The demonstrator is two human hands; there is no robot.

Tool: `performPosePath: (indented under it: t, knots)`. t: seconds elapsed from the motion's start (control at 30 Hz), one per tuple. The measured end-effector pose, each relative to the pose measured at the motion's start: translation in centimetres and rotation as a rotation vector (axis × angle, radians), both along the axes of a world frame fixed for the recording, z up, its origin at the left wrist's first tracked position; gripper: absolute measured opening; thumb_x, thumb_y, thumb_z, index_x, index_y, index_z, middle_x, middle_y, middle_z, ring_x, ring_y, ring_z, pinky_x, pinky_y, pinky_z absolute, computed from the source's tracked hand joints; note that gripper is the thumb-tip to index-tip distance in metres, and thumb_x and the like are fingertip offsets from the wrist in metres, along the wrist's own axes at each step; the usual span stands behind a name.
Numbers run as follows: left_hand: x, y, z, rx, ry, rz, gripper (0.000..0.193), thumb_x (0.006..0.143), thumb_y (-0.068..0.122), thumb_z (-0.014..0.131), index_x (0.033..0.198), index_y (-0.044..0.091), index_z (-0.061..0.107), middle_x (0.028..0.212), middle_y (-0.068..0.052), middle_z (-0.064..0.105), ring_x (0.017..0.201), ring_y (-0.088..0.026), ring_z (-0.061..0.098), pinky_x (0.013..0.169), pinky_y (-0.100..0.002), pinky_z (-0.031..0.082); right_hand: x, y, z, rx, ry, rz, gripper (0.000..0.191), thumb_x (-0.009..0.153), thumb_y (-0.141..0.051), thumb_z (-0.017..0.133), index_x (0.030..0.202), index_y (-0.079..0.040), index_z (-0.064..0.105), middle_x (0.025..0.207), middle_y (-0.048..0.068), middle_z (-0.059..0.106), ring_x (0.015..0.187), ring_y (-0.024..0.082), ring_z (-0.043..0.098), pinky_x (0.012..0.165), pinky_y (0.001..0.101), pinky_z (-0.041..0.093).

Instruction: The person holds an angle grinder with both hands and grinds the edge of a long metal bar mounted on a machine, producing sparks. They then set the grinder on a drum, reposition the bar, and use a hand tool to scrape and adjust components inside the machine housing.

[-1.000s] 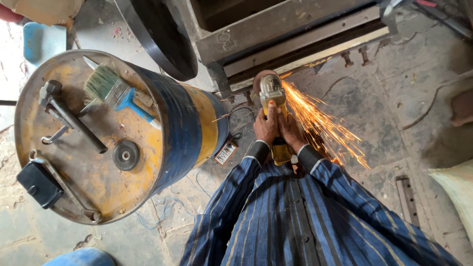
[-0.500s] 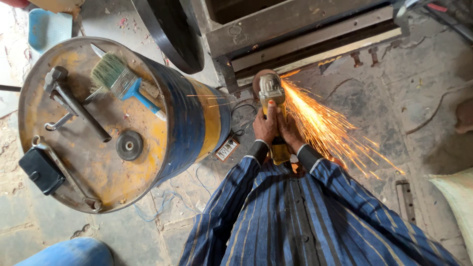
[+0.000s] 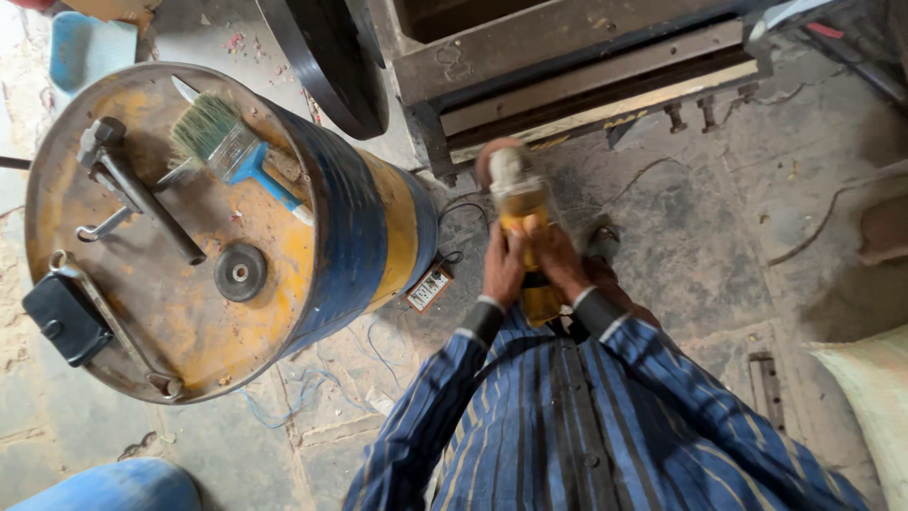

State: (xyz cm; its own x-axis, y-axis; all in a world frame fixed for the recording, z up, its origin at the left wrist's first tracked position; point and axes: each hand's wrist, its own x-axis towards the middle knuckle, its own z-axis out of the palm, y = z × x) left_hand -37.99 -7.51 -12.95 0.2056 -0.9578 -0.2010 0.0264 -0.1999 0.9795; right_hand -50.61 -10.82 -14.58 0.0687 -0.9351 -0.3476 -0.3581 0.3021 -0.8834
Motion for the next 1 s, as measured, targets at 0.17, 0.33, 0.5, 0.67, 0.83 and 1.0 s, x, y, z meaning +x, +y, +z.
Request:
performPosePath:
  t: [0.17,0.33,0.5,0.67,0.83,1.0]
  knots:
    - [0.5,5.5,4.2,-0.069,-0.004,-0.573,0.074,0.089,0.036,0.077,0.145,0.0,0.044,0.131,-0.025,0.064,0.12,-0.034,0.065,0.1,-0.042,0.053,-4.7,0.4,5.2,0.079,-0.477,-0.274,0.064,0.093,-0.064,0.063,0.113,-0.003,0.063,0.085,0.011,0.069,0.068,0.022,0.068,0.059,0.0382,0.058]
    - [-3.3,5.0,4.7,-0.082,-0.253,-0.577,0.051,0.087,0.031,0.076,0.127,0.002,0.064,0.106,-0.017,0.073,0.101,-0.034,0.072,0.086,-0.043,0.058,-7.8,-0.4,9.7,0.102,-0.615,-0.403,0.066,0.089,-0.067,0.066,0.117,-0.008,0.058,0.084,0.011,0.068,0.068,0.022,0.07,0.061,0.0373,0.061]
    - [-6.3,4.4,2.9,-0.264,-0.36,-0.468,0.041,0.086,0.021,0.075,0.122,0.003,0.068,0.1,-0.014,0.074,0.098,-0.035,0.068,0.085,-0.045,0.055,-9.9,-1.1,10.1,0.074,-0.628,-0.416,0.07,0.09,-0.068,0.067,0.118,-0.004,0.058,0.084,0.011,0.068,0.068,0.022,0.07,0.061,0.0369,0.06]
    - [-6.2,2.8,0.1,-0.083,-0.118,-0.706,0.066,0.082,0.021,0.074,0.143,0.005,0.055,0.117,-0.014,0.072,0.109,-0.029,0.069,0.09,-0.041,0.054,-11.9,-2.2,8.3,0.14,-0.504,-0.386,0.067,0.088,-0.067,0.068,0.113,-0.005,0.06,0.08,0.009,0.068,0.063,0.019,0.068,0.057,0.0355,0.058]
    - [-7.9,-1.7,-1.4,0.168,0.48,-0.316,0.066,0.098,0.031,0.066,0.156,0.01,0.042,0.149,-0.004,0.055,0.133,-0.02,0.055,0.105,-0.038,0.048,-12.0,-4.4,5.4,0.106,-0.364,-0.242,0.059,0.094,-0.06,0.07,0.105,-0.002,0.071,0.084,0.003,0.069,0.071,0.009,0.066,0.06,0.0277,0.053]
    - [-9.8,-6.0,-0.7,0.295,0.368,-0.127,0.055,0.102,0.043,0.056,0.139,0.002,0.06,0.122,-0.007,0.067,0.11,-0.017,0.061,0.086,-0.035,0.051,-10.7,-5.8,3.1,0.019,-0.185,-0.083,0.056,0.094,-0.055,0.067,0.107,0.0,0.073,0.089,0.005,0.075,0.077,0.012,0.067,0.065,0.0304,0.053]
